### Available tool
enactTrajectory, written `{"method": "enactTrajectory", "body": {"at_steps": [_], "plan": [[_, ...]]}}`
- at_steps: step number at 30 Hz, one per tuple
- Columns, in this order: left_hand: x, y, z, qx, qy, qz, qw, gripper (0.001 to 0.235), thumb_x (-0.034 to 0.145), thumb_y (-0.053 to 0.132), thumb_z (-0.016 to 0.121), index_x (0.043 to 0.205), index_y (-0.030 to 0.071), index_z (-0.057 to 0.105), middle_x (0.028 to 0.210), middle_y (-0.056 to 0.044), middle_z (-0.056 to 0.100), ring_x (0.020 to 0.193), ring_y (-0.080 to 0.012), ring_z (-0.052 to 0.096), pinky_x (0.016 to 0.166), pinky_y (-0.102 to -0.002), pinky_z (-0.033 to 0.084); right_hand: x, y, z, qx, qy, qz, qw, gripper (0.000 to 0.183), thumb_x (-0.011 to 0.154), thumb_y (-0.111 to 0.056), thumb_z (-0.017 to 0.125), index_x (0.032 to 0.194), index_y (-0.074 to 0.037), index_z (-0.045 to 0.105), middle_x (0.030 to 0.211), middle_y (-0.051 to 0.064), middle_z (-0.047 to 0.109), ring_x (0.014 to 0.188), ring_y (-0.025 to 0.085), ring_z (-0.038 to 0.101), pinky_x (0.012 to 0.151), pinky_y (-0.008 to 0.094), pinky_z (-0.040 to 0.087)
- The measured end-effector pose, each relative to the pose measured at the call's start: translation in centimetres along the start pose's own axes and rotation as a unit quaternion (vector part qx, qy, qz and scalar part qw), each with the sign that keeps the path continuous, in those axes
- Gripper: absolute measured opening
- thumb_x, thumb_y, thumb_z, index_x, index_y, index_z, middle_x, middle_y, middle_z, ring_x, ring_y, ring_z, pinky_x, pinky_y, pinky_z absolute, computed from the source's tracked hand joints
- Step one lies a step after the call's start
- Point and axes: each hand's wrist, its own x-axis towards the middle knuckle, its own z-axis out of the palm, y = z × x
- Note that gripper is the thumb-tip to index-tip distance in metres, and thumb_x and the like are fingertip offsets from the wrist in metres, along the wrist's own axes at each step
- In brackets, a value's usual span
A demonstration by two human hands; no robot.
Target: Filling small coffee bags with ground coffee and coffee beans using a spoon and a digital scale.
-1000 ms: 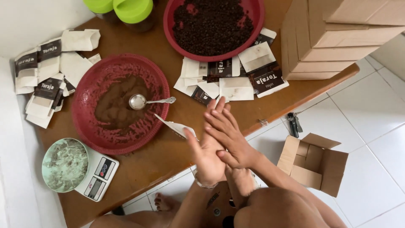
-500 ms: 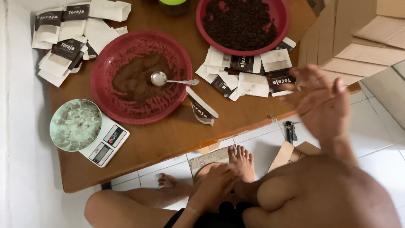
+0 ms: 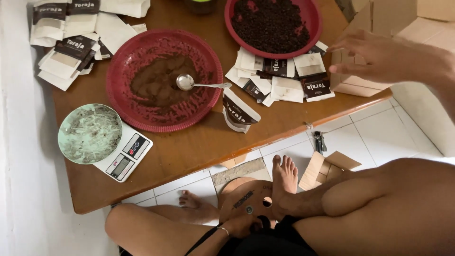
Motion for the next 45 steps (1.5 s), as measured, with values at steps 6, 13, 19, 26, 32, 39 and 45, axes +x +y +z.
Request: {"method": "enactTrajectory", "body": {"at_steps": [6,13,19,26,32,39,45], "plan": [[-0.6,1.7,-1.3,0.005,-0.012,-0.028,1.000,0.048,0.085,-0.004,0.054,0.127,0.015,0.066,0.119,-0.009,0.071,0.102,-0.0265,0.065,0.085,-0.036,0.051,5.6,-1.5,1.3,-0.085,-0.131,0.027,0.987,0.066,0.095,-0.056,0.051,0.151,-0.022,0.040,0.156,0.006,0.045,0.142,0.032,0.047,0.121,0.052,0.038],[1.5,-0.4,0.5,0.017,-0.031,0.022,0.999,0.045,0.074,-0.011,0.041,0.105,0.010,0.065,0.105,-0.011,0.070,0.087,-0.0287,0.061,0.071,-0.042,0.045,20.2,-4.9,13.0,-0.151,-0.225,0.004,0.962,0.061,0.100,-0.049,0.057,0.150,-0.017,0.048,0.156,0.005,0.049,0.143,0.030,0.048,0.119,0.049,0.041],[4.5,-5.6,4.5,0.031,0.076,-0.012,0.997,0.031,0.082,-0.007,0.050,0.081,0.018,0.068,0.080,-0.004,0.068,0.073,-0.0216,0.061,0.071,-0.035,0.043,24.1,-7.4,24.4,0.033,-0.010,0.085,0.996,0.066,0.104,-0.056,0.043,0.147,-0.006,0.043,0.136,0.023,0.059,0.120,0.046,0.060,0.094,0.057,0.052],[2.7,-9.8,7.4,-0.026,0.067,-0.070,0.995,0.026,0.106,0.015,0.053,0.119,0.019,0.075,0.125,-0.007,0.072,0.112,-0.0245,0.067,0.103,-0.035,0.048,29.1,-2.7,38.2,-0.032,0.249,0.051,0.967,0.037,0.100,-0.037,0.058,0.124,-0.009,0.063,0.121,0.009,0.065,0.084,0.041,0.074,0.073,0.051,0.062],[7.5,-14.3,7.5,-0.144,0.114,-0.188,0.965,0.016,0.098,0.028,0.065,0.106,0.019,0.075,0.101,-0.003,0.067,0.089,-0.0191,0.063,0.087,-0.027,0.048,25.6,-5.0,30.1,-0.065,0.189,-0.011,0.980,0.026,0.100,-0.020,0.054,0.111,-0.001,0.069,0.112,0.017,0.067,0.080,0.041,0.073,0.060,0.050,0.059],[-3.7,6.6,-3.2,0.116,0.378,-0.028,0.918,0.009,0.086,0.015,0.067,0.085,0.021,0.074,0.081,0.001,0.076,0.075,-0.0238,0.070,0.072,-0.038,0.053,22.7,-6.0,27.3,-0.136,0.102,-0.029,0.985,0.025,0.100,-0.010,0.062,0.121,0.002,0.066,0.128,0.023,0.060,0.067,0.020,0.071,0.052,0.032,0.065],[-6.6,7.5,-6.7,-0.057,0.441,-0.155,0.882,0.019,0.100,0.028,0.054,0.106,0.012,0.063,0.099,-0.005,0.073,0.079,-0.0216,0.073,0.074,-0.031,0.058,28.7,-4.5,33.8,-0.097,0.270,-0.031,0.957,0.019,0.090,-0.003,0.061,0.106,-0.003,0.070,0.102,0.014,0.067,0.052,0.024,0.069,0.040,0.035,0.051]]}}
